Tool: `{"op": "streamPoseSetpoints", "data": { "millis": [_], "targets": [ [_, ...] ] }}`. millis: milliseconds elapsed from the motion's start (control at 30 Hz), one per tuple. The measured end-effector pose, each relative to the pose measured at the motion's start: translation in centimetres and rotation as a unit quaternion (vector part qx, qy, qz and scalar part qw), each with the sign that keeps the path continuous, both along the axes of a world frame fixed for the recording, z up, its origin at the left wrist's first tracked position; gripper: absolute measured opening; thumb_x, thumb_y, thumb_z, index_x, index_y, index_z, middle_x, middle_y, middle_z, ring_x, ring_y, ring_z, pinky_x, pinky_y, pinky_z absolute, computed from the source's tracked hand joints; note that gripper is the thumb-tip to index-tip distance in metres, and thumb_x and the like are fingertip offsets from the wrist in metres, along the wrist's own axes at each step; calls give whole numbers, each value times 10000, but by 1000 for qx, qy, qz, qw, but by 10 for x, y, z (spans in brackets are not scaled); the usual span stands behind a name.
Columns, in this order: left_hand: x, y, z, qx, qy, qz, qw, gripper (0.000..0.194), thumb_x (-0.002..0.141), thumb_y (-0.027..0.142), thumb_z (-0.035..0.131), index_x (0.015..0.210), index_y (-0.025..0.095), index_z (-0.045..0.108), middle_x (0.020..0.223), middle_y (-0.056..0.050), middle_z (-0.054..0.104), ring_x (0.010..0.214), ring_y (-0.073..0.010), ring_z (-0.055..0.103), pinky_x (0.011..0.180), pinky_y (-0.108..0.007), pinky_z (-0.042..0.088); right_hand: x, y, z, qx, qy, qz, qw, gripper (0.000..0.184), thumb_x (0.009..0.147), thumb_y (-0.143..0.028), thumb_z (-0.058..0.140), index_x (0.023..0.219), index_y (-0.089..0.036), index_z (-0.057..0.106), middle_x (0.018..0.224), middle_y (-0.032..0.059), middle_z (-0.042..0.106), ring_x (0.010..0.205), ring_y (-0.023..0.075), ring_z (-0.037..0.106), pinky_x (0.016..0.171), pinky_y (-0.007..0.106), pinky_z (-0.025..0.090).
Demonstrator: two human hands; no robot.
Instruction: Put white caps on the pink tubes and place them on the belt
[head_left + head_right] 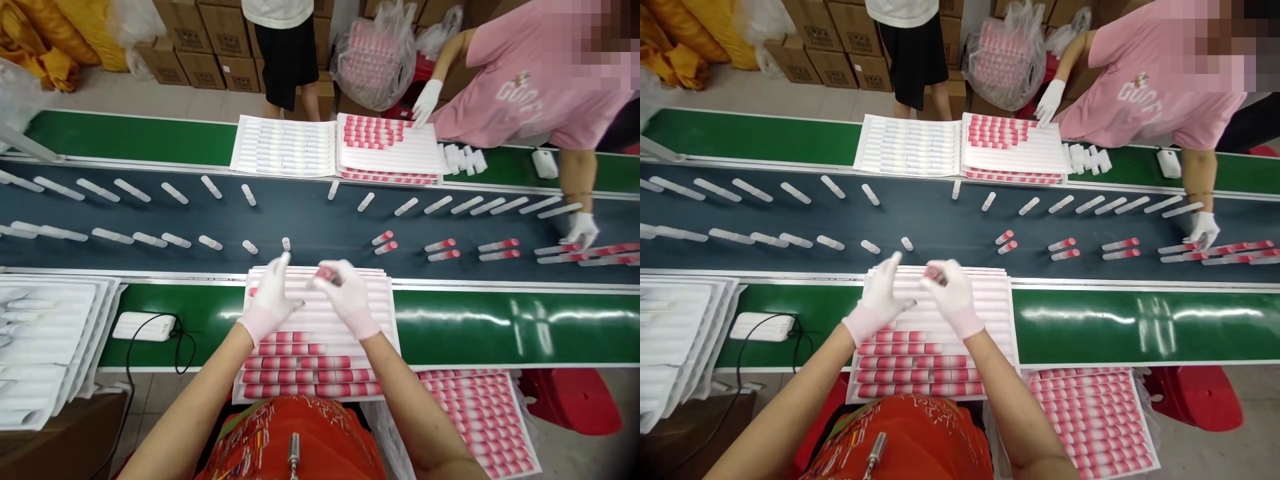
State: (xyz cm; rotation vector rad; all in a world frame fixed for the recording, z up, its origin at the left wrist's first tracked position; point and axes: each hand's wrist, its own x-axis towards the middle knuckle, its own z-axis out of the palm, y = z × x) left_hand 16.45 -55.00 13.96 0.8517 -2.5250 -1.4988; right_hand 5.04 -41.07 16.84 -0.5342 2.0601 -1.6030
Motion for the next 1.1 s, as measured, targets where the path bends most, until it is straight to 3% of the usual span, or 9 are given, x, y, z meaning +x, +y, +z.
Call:
{"op": "streamPoseSetpoints", "data": {
  "millis": [133, 267, 467, 600, 733, 800, 900, 967, 1100],
  "targets": [
    [-44, -44, -40, -28, -54, 151, 987, 952, 711, 228, 795, 1535, 204, 320, 1480, -188, 424, 1331, -331, 524, 1108, -442, 431, -82, -33, -68, 84, 119, -120, 982, 280, 796, -266, 662, 1058, -171, 689, 1014, 48, 616, 781, 155, 633, 873, 348, 536],
    [-93, -59, -73, -26, -91, 156, 983, 789, 704, 148, 773, 1431, 147, 467, 1412, -194, 484, 1301, -328, 539, 1129, -422, 395, -131, -54, -120, 168, 114, -115, 972, 245, 786, -221, 636, 1008, -135, 695, 1027, 86, 627, 840, 182, 626, 888, 349, 526],
    [-111, -67, -77, 41, -67, 151, 985, 134, 839, 178, 641, 972, 169, 643, 939, -75, 665, 931, -212, 655, 1021, -371, 450, -112, -26, -116, 217, 155, -121, 956, 628, 733, -280, 773, 1310, -106, 597, 1236, 155, 584, 916, 223, 615, 956, 402, 496],
    [-55, -79, -40, 69, 17, 231, 970, 240, 964, 361, 491, 1132, 200, 550, 781, 1, 628, 804, -166, 646, 951, -359, 492, -24, -13, -82, 135, 236, 141, 952, 346, 925, -302, 607, 1247, -180, 643, 1069, 105, 642, 930, 237, 619, 906, 403, 519],
    [48, -75, 0, 137, 97, 297, 940, 363, 942, 468, 509, 1181, 194, 508, 837, -10, 605, 898, -178, 650, 862, -329, 538, 86, -38, -62, 112, 272, 495, 818, 381, 987, -323, 549, 1354, -225, 580, 1134, 125, 654, 1019, 278, 610, 853, 417, 543],
    [95, -65, 7, 143, 53, 317, 936, 427, 908, 485, 564, 1210, 189, 507, 876, -14, 609, 906, -182, 642, 857, -341, 546, 121, -54, -62, 183, 294, 540, 767, 399, 988, -216, 504, 1384, -206, 555, 1143, 155, 646, 990, 302, 614, 764, 425, 550],
    [137, -47, 8, 181, 2, 328, 927, 485, 847, 472, 648, 1204, 172, 517, 922, -16, 605, 869, -170, 626, 848, -346, 552, 134, -65, -66, 250, 296, 538, 749, 451, 932, -27, 424, 1326, -170, 591, 1129, 174, 648, 949, 294, 626, 715, 410, 547],
    [145, -34, 8, 224, 2, 305, 926, 487, 846, 490, 644, 1180, 157, 523, 896, -9, 588, 816, -153, 610, 819, -329, 552, 121, -63, -64, 225, 279, 516, 778, 456, 928, -37, 442, 1341, -175, 575, 1146, 162, 647, 989, 278, 622, 778, 410, 552],
    [124, -10, 23, 322, 2, 192, 927, 447, 873, 552, 585, 1092, 167, 522, 702, 50, 495, 568, -105, 483, 554, -243, 462, 79, -54, -34, 61, 61, 243, 966, 399, 967, -226, 471, 1363, -192, 508, 1149, 113, 647, 946, 206, 625, 835, 370, 558]
  ]
}}
